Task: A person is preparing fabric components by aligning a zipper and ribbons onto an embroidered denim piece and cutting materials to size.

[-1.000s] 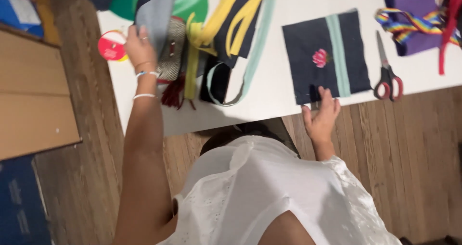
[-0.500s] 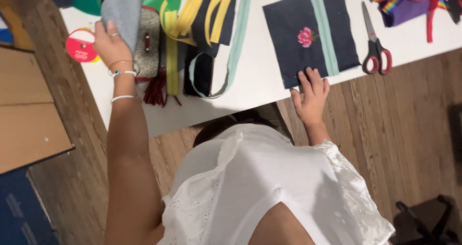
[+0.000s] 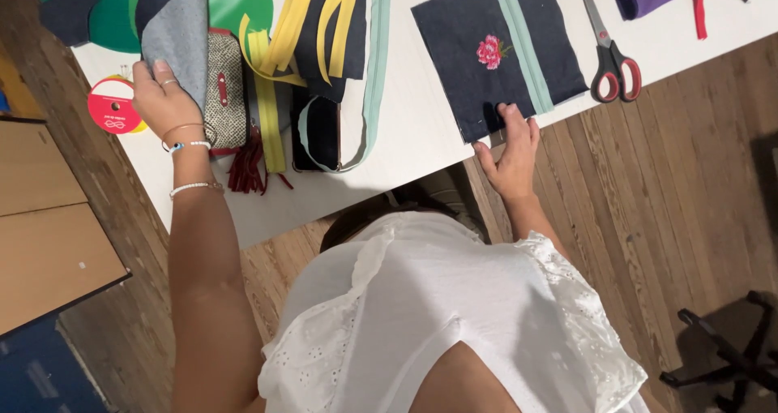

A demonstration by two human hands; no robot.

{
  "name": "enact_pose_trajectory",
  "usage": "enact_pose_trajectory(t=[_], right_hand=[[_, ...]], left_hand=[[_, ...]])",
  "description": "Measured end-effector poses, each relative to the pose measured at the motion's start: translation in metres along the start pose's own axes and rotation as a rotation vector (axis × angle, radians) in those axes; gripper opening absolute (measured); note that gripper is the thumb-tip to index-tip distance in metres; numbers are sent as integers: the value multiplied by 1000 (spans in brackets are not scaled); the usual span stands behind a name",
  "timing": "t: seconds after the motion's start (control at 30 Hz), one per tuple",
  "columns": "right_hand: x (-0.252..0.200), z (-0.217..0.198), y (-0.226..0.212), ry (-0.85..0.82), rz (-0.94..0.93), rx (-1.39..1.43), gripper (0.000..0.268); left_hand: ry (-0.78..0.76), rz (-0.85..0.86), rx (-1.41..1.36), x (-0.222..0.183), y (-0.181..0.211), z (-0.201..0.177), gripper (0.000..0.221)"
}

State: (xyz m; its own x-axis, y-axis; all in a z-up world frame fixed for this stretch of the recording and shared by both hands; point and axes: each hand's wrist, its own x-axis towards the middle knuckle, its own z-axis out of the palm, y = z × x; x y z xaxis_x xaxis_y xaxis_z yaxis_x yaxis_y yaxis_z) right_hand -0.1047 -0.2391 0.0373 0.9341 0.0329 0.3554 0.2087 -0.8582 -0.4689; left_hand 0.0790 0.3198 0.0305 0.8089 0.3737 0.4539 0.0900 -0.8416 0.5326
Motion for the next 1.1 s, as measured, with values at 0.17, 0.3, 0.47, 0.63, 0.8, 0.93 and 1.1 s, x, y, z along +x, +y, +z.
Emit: enact_pose_trajectory(t=[0.17, 0.3, 0.47, 0.63, 0.8, 0.93, 1.1], right_hand=[[10, -11, -15, -33, 40, 35, 54], [7, -6, -9, 13, -31, -9, 44], [4, 1, -7, 23, -9, -16, 43], [2, 5, 1, 24, 16, 14, 43], [3, 3, -8, 41, 90, 110, 58], [3, 6, -10, 66, 21, -7, 45], [9, -2, -16, 77, 119, 108, 61]], left_hand=[[8, 0, -55, -1, 1, -2, 26], [15, 14, -50, -3, 3, -2, 28], [-22, -20, -67, -2, 11, -5, 27], [-334, 129, -62, 7, 44, -32, 24], [-960, 13, 51, 49, 164, -66, 24], [-617, 210, -2, 77, 146, 25, 33], [-729, 224, 200, 123, 188, 96, 99]])
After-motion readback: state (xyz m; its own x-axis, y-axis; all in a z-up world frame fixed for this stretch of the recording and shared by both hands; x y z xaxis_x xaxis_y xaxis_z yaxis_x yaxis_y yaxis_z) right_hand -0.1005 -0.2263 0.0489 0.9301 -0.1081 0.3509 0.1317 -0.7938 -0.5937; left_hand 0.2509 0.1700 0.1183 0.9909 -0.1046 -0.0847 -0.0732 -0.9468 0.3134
